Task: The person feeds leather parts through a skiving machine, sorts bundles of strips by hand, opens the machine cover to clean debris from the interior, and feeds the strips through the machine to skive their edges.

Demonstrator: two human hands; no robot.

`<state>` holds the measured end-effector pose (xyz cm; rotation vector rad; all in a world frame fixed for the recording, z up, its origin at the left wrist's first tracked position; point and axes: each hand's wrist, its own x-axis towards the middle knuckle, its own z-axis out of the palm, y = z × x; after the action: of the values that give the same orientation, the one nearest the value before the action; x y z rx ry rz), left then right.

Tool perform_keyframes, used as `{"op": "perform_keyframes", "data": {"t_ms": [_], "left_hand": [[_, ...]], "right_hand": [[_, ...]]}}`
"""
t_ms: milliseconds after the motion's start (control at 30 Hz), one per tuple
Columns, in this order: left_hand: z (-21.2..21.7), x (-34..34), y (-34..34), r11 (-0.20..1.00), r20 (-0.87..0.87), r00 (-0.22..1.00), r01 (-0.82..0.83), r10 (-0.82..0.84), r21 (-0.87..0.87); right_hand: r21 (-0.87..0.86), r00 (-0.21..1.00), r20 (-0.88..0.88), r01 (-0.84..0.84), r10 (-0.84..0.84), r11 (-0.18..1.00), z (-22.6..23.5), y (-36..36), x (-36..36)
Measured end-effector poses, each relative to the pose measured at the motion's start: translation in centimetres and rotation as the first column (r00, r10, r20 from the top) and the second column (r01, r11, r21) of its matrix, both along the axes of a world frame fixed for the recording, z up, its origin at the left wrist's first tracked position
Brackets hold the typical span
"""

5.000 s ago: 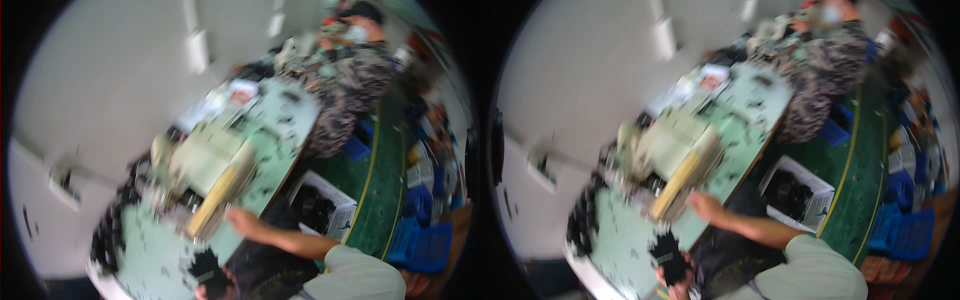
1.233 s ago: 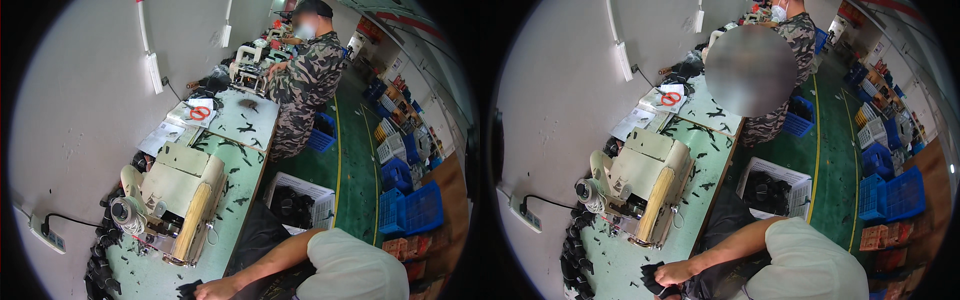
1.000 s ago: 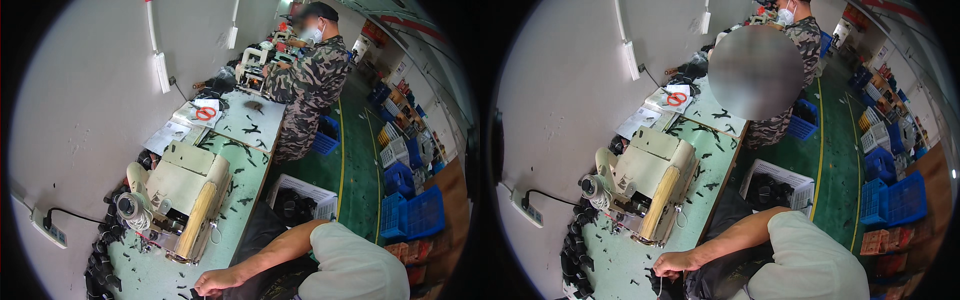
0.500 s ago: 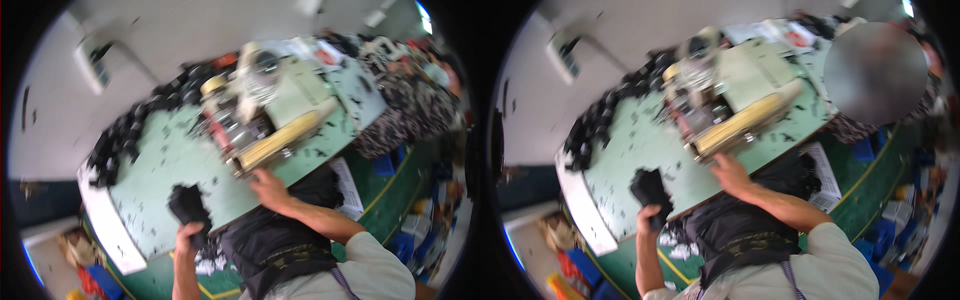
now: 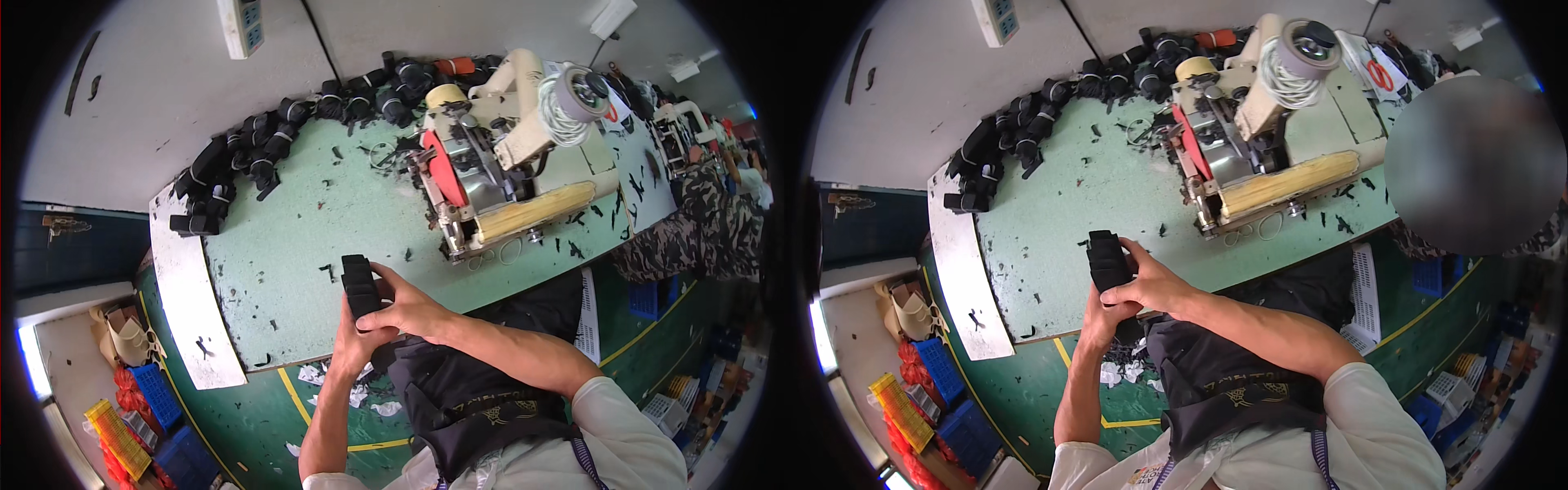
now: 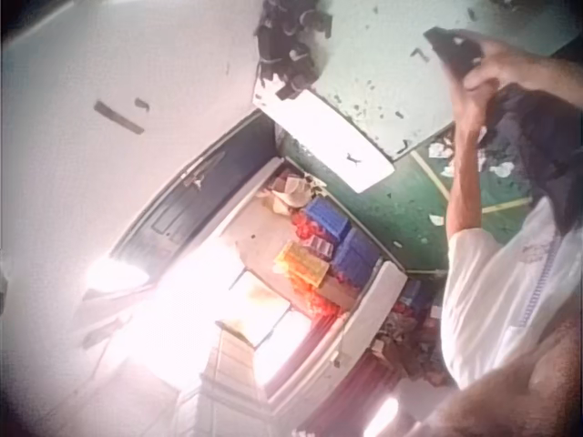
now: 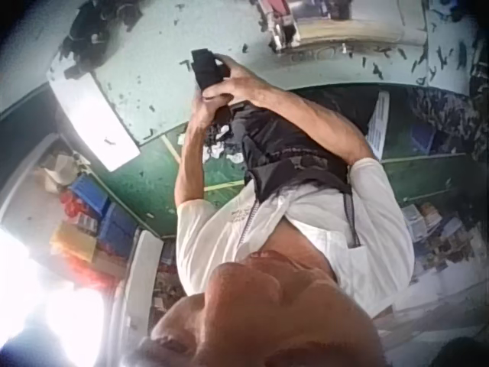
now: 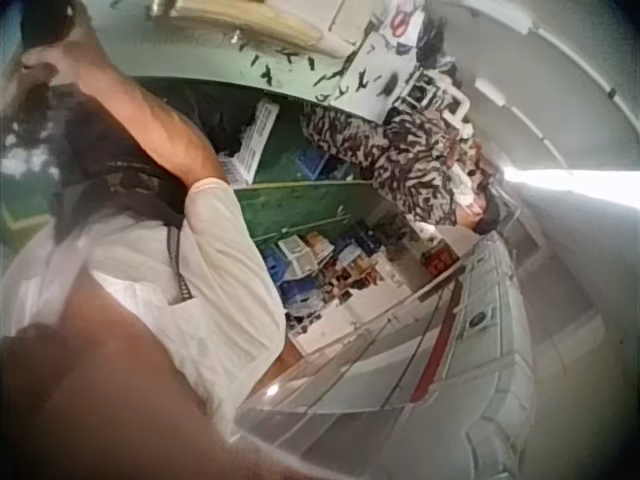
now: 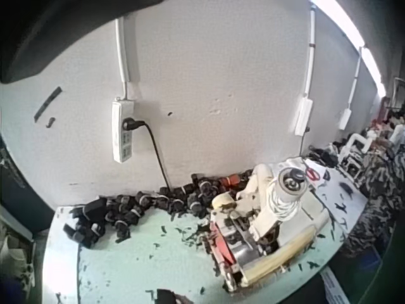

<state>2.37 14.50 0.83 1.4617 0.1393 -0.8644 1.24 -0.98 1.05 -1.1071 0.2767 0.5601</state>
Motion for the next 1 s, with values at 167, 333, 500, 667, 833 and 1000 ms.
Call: {"op": "perform_keyframes", "data": {"t_ms": [167, 333, 500, 667, 833, 1000], "left_hand": [[-1.6, 0.4, 2.0, 0.986, 0.013, 0.997, 0.071, -0.074, 0.153], [1.4, 0.0, 2.0, 0.983, 0.076, 0.984, -0.168, 0.162, 0.072], [-4.1, 0.2, 2.1, 0.873, 0.323, 0.874, -0.441, 0.364, 0.209], [-4.6, 2.4, 3.6, 0.884, 0.158, 0.914, -0.403, 0.374, 0.236], [-3.8, 2.7, 4.9, 0.918, 0.152, 0.939, -0.335, 0.308, 0.211], [-3.3, 2.7, 5.9, 0.918, -0.159, 0.906, -0.396, 0.392, 0.003]], "right_hand": [[-0.542, 0.974, 0.227, 0.14, -0.016, 0.829, -2.6, 3.6, 0.8], [-0.758, 0.974, 0.212, 0.113, 0.079, 0.642, -0.9, 4.4, 2.5], [-0.808, 0.976, 0.153, 0.031, 0.158, 0.588, -2.9, 7.0, 3.4], [-0.655, 0.994, 0.044, -0.049, 0.103, 0.754, -4.7, 5.4, 3.3], [-0.283, 0.982, -0.179, -0.113, 0.063, 0.952, -4.5, 3.9, 4.6], [-0.101, 0.962, -0.248, -0.143, 0.114, 0.985, -3.6, 2.8, 4.1]]}}
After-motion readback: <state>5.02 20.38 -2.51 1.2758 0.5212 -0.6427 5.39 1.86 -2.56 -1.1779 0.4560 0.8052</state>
